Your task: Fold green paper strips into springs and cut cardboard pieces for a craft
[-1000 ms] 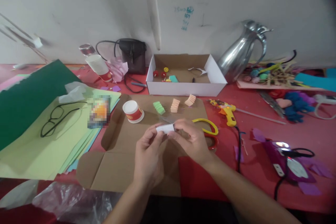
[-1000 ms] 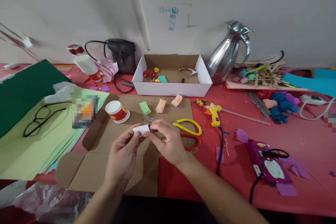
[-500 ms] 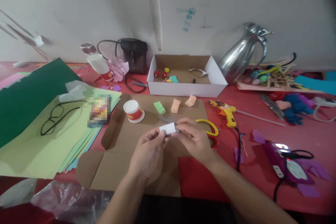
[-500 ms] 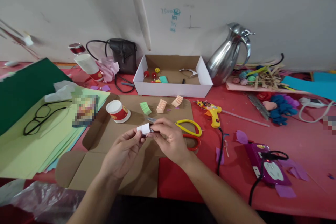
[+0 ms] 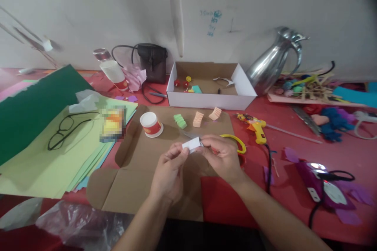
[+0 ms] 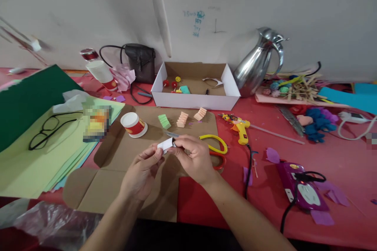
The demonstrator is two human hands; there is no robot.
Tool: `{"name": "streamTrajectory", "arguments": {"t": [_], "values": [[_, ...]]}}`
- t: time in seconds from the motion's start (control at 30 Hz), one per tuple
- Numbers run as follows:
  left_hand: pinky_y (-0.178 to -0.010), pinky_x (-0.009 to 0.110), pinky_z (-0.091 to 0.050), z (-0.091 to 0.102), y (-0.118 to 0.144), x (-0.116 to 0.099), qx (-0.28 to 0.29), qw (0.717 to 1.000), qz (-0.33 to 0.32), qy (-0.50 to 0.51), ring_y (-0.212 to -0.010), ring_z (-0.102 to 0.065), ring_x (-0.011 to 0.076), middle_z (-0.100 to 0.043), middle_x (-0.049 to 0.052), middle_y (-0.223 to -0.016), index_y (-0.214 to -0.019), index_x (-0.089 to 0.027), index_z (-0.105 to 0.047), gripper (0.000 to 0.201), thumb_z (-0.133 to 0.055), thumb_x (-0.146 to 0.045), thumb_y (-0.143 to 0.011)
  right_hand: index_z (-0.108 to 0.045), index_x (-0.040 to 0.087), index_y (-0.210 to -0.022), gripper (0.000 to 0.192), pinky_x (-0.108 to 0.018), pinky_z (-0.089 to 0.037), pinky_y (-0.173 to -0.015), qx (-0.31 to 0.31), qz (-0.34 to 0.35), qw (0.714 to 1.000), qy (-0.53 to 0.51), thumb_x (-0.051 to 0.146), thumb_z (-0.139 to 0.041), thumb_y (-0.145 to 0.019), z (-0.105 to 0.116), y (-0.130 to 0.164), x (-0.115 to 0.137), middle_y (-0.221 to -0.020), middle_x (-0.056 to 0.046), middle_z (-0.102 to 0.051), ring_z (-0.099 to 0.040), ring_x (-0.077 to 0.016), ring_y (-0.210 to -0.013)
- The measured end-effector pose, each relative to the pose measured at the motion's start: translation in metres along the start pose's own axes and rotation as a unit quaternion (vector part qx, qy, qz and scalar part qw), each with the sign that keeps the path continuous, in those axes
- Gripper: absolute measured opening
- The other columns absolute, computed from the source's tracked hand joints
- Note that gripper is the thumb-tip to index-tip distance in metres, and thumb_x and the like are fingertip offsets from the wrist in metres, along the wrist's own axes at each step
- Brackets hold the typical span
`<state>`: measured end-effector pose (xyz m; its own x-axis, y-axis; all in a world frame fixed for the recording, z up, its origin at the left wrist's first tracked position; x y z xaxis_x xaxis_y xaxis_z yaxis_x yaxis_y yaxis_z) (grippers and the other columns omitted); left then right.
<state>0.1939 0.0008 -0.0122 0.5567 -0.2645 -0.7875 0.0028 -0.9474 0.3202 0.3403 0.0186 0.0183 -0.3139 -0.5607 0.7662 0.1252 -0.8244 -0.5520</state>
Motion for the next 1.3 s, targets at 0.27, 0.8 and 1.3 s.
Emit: {"name": "streamTrajectory", "arguments": {"t": [0.27, 0.8, 1.3], "values": [[-0.056, 0.018, -0.042, -0.005, -0.002, -0.005, 0.075, 0.988, 0.127, 0.035, -0.064, -0.053, 0.0083, -0.062, 0.004, -0.075, -0.076, -0.009, -0.073, 0.012, -0.077, -0.019, -0.069, -0.058, 0.027, -0.109, 0.038, -0.032, -0.056, -0.079, -0.032, 0.01, 0.998, -0.056, 0.025, -0.077, -0.076, 0.001, 0.007, -0.005, -0.116, -0.006, -0.068, -0.068, -0.02, -0.096], [-0.069, 0.02, -0.043, -0.012, 0.005, -0.011, 0.086, 0.991, -0.045, -0.091, -0.075, -0.054, 0.0103, -0.062, 0.004, -0.088, -0.084, -0.014, -0.072, 0.013, -0.07, -0.026, -0.079, -0.063, 0.022, -0.101, 0.013, -0.028, -0.052, -0.075, 0.028, -0.061, 0.996, -0.053, 0.022, -0.059, -0.089, 0.0, 0.006, 0.0, -0.094, -0.003, -0.067, -0.064, -0.0159, -0.083], [-0.087, 0.028, -0.048, -0.011, 0.014, -0.022, 0.035, 0.923, -0.27, -0.273, -0.098, -0.062, 0.0189, -0.065, 0.005, -0.105, -0.079, -0.022, -0.075, 0.006, -0.068, -0.022, -0.081, -0.064, 0.025, -0.099, 0.013, -0.022, -0.058, -0.062, 0.017, -0.106, 0.957, -0.271, 0.022, -0.065, -0.087, -0.008, 0.01, 0.002, -0.09, 0.0, -0.062, -0.065, -0.0101, -0.07]]}}
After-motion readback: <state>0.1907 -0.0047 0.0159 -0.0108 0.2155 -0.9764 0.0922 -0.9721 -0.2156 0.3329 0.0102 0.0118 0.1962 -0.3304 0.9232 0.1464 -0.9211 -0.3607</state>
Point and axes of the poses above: each hand's wrist, its own y-axis away from the middle knuckle, its own z-axis out of the back of the hand, x = y × z, the point moved 4 cm from there along -y, towards the middle knuckle
